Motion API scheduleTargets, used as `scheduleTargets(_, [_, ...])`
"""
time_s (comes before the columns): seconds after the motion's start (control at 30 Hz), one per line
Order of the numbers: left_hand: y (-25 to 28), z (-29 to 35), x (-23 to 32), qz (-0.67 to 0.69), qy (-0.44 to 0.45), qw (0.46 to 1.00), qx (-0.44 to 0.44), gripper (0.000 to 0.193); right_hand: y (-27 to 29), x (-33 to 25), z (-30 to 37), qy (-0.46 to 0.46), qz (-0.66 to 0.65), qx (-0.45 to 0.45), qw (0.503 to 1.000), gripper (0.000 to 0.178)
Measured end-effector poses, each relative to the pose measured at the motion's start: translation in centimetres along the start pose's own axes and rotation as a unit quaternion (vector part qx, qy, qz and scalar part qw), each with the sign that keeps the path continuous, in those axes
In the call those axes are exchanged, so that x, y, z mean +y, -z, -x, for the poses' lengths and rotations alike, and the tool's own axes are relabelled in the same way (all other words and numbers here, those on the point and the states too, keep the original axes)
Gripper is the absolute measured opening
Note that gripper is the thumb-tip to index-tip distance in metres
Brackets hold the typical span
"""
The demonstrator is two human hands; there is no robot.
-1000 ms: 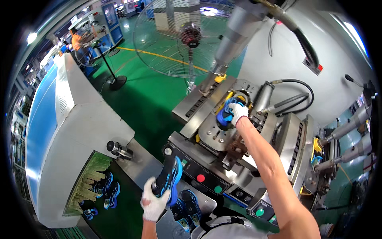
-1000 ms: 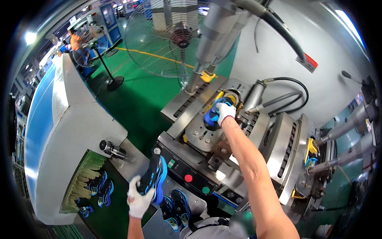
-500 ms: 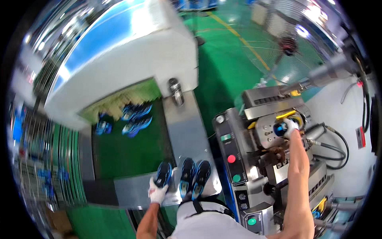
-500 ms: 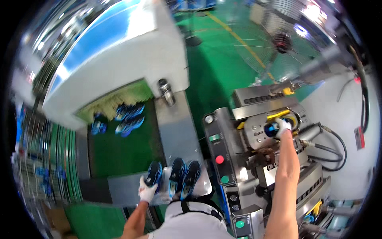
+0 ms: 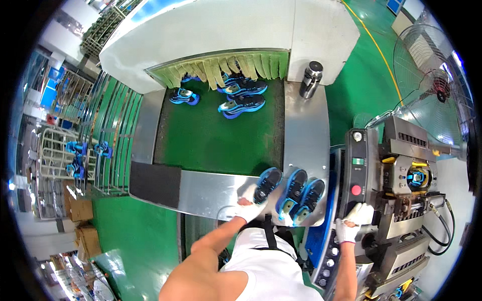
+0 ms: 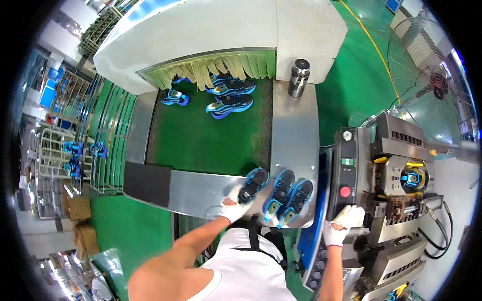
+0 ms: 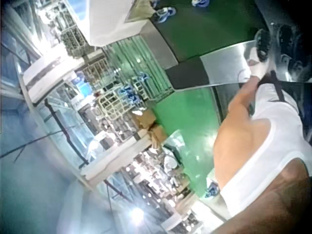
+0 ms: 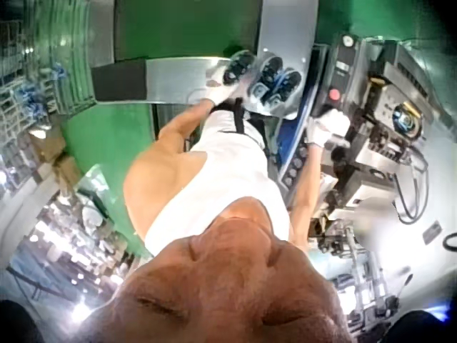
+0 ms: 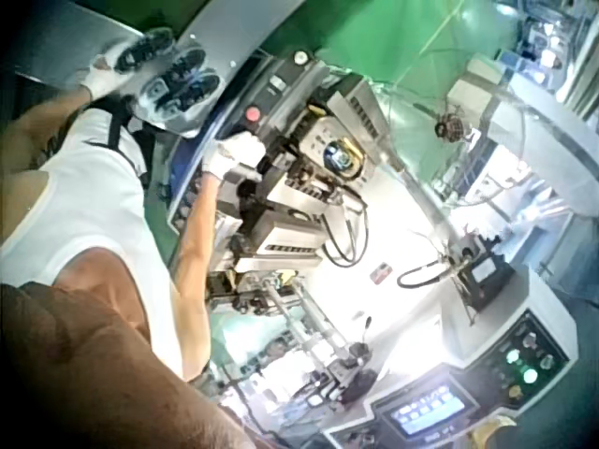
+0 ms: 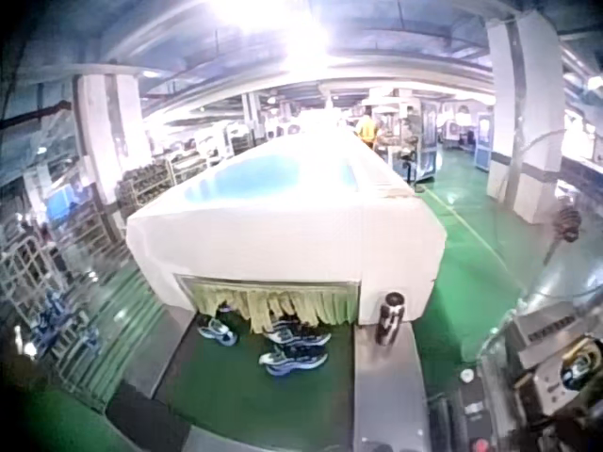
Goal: The person assembles shoes by placing blue footwear into a lasting machine and onto a conveyor belt. The person repeatedly transfers shoes from the machine to the belt and back again, ensuring each shoe is properly positioned.
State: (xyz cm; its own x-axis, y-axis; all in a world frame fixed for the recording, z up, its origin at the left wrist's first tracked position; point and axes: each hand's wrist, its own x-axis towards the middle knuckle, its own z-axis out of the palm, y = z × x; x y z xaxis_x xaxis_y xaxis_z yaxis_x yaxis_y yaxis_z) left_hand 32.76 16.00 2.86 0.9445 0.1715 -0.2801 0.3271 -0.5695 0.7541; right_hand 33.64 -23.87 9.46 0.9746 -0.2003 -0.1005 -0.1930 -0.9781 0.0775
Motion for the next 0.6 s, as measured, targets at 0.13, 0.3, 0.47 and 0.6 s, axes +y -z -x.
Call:
scheduleTargets(0.13, [0.1, -1.4, -1.5, -0.006, -0.077, 0.997, -0.021, 0.042, 2.7, -6.7, 0.8, 0.141, -0.239, 0.047, 0.96, 0.099])
scheduleTargets(0.3, [2.0, -2.9, -0.9, 0.031, 0.027, 0.989, -0.139, 0.067, -6.7, -20.6, 3.5, -0.015, -0.32, -0.042, 0.946, 0.101])
scheduleTargets(0.47, [4.5, -6.4, -3.7, -0.112, 0.172, 0.958, -0.202, 0.072, -7.1, -24.8, 1.6, -0.253, -0.389, -0.04, 0.885, 0.074])
scheduleTargets(0.6, [6.0, -8.4, -2.9, -0.046, 0.096, 0.985, -0.132, 0.061, -6.3, -22.9, 3.4, -0.339, -0.447, -0.065, 0.825, 0.097])
